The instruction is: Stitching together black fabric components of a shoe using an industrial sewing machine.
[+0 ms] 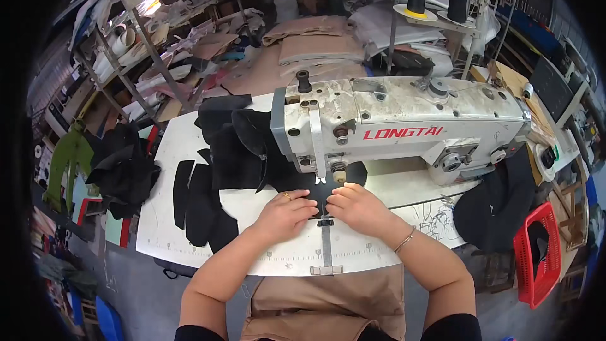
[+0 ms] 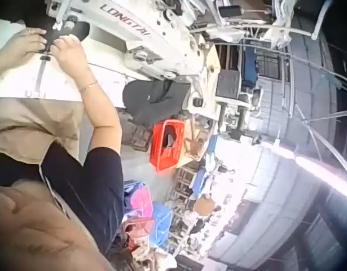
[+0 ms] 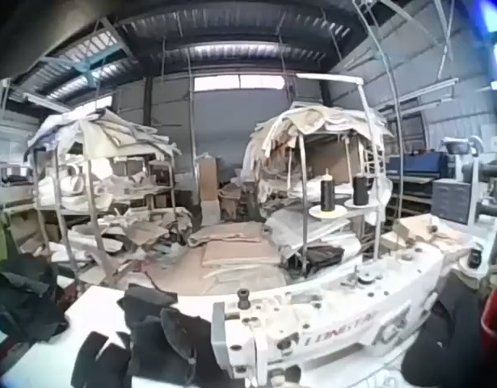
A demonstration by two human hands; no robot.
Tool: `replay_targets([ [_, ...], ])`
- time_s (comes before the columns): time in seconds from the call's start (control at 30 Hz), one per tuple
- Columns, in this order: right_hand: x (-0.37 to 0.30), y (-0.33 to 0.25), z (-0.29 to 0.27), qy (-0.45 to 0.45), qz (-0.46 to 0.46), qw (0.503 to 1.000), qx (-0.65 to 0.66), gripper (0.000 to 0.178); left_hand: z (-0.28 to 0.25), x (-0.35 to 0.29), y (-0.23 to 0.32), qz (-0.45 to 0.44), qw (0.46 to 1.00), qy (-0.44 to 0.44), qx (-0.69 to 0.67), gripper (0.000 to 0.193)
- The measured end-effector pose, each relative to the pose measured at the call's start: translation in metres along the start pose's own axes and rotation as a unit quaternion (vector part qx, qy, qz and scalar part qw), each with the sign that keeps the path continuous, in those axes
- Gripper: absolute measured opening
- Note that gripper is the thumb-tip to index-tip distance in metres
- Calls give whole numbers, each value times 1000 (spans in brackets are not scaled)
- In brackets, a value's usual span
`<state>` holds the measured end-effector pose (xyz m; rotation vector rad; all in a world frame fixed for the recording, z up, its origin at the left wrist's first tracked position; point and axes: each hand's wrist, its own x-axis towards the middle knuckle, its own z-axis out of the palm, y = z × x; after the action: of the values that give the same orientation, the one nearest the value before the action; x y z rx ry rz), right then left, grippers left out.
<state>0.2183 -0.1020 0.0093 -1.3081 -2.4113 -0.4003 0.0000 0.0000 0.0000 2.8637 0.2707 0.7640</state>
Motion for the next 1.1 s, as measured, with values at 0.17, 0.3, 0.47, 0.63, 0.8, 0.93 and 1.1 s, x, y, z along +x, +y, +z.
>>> replay_targets([
  [0.17, 1, 1, -4, 18, -13, 1000, -9, 17, 5, 2, 2, 19, 999, 30, 25, 26],
  [0.3, 5, 0, -4, 8, -9, 1000, -22, 18, 5, 1, -1, 14, 1000, 14, 25, 25],
  [0.47, 7, 4, -1, -12, 13, 1000, -24, 21, 6, 3, -6, 4, 1000, 5, 27, 29],
  [0.63, 4, 4, 0, 12, 8, 1000, -26, 22, 4, 0, -7, -4, 1000, -11, 27, 30],
  [0.8, 7, 4, -4, 33, 2, 999, -35, 22, 0, 1, -7, -6, 1000, -20, 24, 31],
  [0.93, 7, 8, -1, 10, 4, 998, -57, 23, 0, 4, -11, -9, 999, -23, 35, 34],
  [1.1, 9, 9, -1, -13, 19, 997, -77, 24, 0, 6, -14, -17, 998, -11, 53, 33],
])
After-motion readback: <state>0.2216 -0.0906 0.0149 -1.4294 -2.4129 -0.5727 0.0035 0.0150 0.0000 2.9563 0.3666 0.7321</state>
